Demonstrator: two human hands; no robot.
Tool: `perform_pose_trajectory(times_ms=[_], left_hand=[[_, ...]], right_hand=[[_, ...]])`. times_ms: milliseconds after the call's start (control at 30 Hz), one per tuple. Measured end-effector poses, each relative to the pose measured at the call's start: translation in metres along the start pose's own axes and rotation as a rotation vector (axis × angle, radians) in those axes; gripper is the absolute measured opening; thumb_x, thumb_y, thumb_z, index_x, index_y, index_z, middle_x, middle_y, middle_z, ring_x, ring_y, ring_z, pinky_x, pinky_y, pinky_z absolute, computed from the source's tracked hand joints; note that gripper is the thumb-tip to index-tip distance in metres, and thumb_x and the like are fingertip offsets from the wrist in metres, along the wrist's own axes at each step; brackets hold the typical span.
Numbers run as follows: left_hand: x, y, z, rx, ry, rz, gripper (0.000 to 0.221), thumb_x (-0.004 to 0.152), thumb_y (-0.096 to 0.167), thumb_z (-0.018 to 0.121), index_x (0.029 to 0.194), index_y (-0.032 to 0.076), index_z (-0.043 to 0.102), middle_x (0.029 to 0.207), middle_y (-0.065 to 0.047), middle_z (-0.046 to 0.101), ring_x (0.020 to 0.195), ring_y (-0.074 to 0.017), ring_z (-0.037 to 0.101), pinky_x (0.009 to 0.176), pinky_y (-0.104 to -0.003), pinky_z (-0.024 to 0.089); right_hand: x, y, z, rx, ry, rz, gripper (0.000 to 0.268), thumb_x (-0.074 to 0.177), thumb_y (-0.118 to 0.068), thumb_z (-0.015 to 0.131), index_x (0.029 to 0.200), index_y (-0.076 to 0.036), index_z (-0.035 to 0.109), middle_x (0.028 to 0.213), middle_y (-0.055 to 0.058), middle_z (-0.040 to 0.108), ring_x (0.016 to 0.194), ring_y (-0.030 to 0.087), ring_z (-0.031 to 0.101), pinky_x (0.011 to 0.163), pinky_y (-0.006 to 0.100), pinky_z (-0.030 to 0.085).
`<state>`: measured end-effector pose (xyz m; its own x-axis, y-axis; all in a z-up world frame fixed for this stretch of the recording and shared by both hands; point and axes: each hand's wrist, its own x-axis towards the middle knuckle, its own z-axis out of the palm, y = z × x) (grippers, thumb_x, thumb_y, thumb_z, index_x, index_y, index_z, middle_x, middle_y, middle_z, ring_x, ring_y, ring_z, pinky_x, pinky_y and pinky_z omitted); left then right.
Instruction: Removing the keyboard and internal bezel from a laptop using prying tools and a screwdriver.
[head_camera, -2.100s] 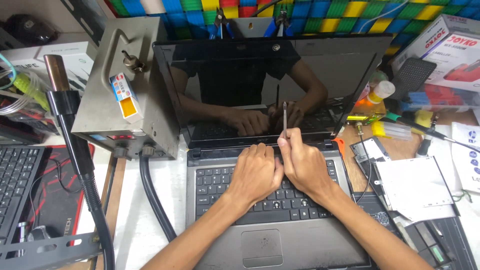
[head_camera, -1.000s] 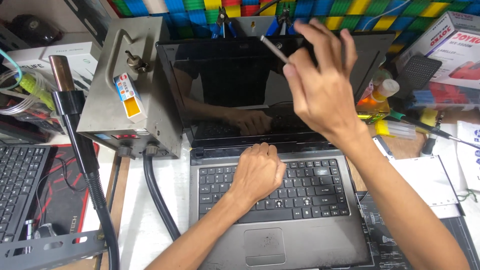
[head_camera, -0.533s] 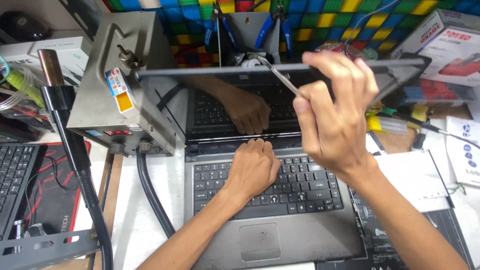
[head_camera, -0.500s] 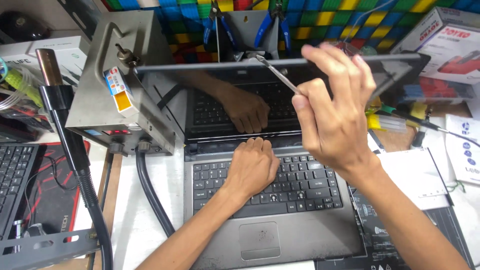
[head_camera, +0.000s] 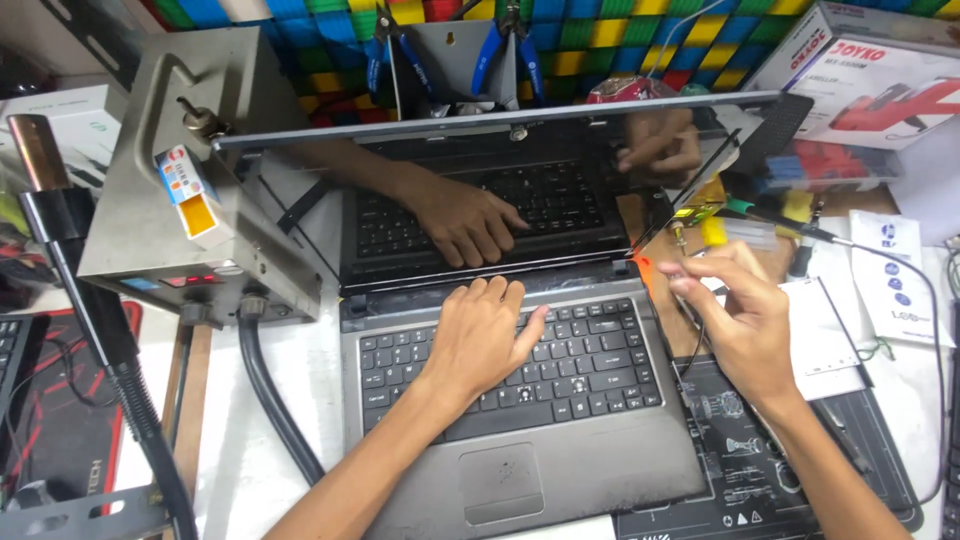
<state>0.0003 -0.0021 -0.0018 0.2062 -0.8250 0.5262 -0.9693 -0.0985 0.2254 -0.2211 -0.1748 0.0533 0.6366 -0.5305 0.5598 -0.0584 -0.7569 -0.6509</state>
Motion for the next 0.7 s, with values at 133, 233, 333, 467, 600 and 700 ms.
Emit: perform_pose_trajectory(times_ms=[133,233,333,467,600,700], left_hand=[[0.011,0.006,-0.009,-0.032,-0.124,-0.077,0.049,0.097,0.049,0.055,0.082,0.004,0.07,0.069,-0.015,0.066,0.068,-0.035,0.068,0.062,-0.044,0.051],[0.023,0.014,-0.014,-0.03,-0.204,-0.137,0.059,0.095,0.055,0.056,0.076,0.002,0.071,0.065,-0.018,0.068,0.065,-0.0381,0.07,0.06,-0.048,0.051],[0.027,0.019,-0.01,0.03,-0.226,-0.159,0.068,0.091,0.066,0.055,0.069,0.004,0.07,0.061,-0.017,0.067,0.061,-0.0364,0.069,0.057,-0.047,0.051],[0.024,0.018,-0.001,0.146,-0.195,-0.144,0.072,0.087,0.076,0.054,0.063,0.01,0.067,0.056,-0.011,0.062,0.056,-0.0311,0.067,0.053,-0.043,0.049],[0.024,0.018,0.002,0.187,-0.196,-0.14,0.072,0.088,0.079,0.052,0.062,0.012,0.065,0.055,-0.008,0.061,0.055,-0.0281,0.067,0.052,-0.039,0.048],[0.024,0.018,0.007,0.262,-0.22,-0.179,0.084,0.092,0.09,0.049,0.05,0.017,0.051,0.05,0.0,0.054,0.044,-0.0152,0.051,0.039,-0.034,0.032]], right_hand=[[-0.015,0.011,-0.001,0.105,0.072,0.116,0.011,0.096,0.004,0.071,0.106,0.001,0.069,0.1,0.014,0.074,0.096,0.02,0.069,0.095,0.038,0.053],[-0.025,0.021,0.005,0.126,0.101,0.119,0.009,0.097,0.005,0.068,0.104,0.001,0.065,0.1,0.013,0.073,0.099,0.022,0.073,0.097,0.04,0.056],[-0.028,0.028,0.008,0.1,0.091,0.045,0.007,0.097,0.004,0.067,0.1,0.0,0.062,0.097,0.013,0.071,0.098,0.025,0.074,0.098,0.042,0.057],[-0.025,0.027,0.009,-0.002,0.029,-0.051,0.007,0.094,-0.002,0.068,0.097,-0.001,0.062,0.09,0.011,0.073,0.091,0.025,0.075,0.096,0.045,0.059],[-0.028,0.032,0.005,-0.007,0.02,-0.08,0.007,0.092,-0.003,0.071,0.095,-0.002,0.065,0.092,0.01,0.075,0.09,0.027,0.077,0.092,0.044,0.06],[-0.03,0.028,0.003,0.141,-0.077,-0.073,0.015,0.097,0.006,0.059,0.109,-0.003,0.061,0.108,0.016,0.069,0.106,0.029,0.076,0.103,0.038,0.062]])
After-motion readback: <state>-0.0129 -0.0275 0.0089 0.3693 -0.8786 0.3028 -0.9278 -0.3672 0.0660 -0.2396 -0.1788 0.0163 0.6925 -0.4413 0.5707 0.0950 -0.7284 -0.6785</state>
